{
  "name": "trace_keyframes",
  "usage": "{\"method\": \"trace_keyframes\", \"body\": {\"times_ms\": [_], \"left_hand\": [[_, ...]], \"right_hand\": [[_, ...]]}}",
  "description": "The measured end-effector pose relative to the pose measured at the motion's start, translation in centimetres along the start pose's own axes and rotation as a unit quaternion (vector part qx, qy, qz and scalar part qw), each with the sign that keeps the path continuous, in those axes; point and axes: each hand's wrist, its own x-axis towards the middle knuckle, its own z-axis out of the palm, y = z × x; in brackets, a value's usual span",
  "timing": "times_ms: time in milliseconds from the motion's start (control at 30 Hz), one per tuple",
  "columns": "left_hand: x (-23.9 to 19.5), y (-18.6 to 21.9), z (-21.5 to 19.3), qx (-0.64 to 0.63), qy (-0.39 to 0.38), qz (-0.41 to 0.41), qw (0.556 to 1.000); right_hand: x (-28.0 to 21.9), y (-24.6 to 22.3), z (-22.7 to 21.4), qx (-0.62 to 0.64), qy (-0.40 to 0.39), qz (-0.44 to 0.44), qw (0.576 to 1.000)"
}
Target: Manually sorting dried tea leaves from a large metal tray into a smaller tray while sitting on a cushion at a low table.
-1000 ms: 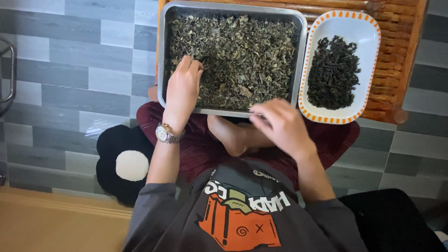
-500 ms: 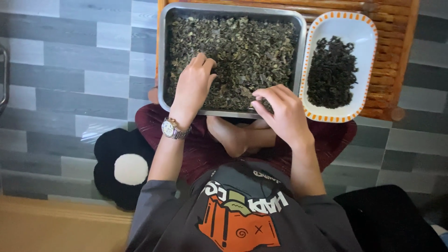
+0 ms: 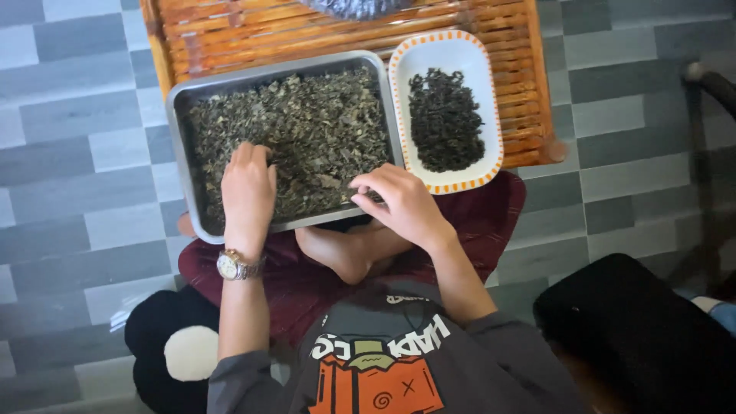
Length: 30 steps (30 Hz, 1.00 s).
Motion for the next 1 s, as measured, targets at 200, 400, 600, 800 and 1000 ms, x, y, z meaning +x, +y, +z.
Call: {"method": "trace_keyframes", "body": {"times_ms": [200,400,600,800,1000], "left_hand": [[0.0,0.4,-0.5,-0.014,-0.023,-0.016,1.0],[-0.5,0.1,-1.1,-0.143,-0.001,-0.036,0.989],[-1.4,0.7,-2.9,-0.288,0.099,-0.068,0.95],[-2.5,2.3,-2.4,-0.553,0.127,-0.115,0.815],[-3.2,3.8,-0.8,-0.643,0.118,-0.118,0.748]], "right_hand": [[-0.5,0.3,-1.2,0.029,-0.012,0.008,0.999],[-0.1,0.3,-2.3,0.041,-0.011,0.004,0.999],[0.1,1.1,-0.9,0.047,-0.013,-0.005,0.999],[2.3,-0.5,1.3,0.072,0.01,-0.013,0.997],[4.2,-1.9,3.7,0.105,0.041,-0.021,0.993]]}}
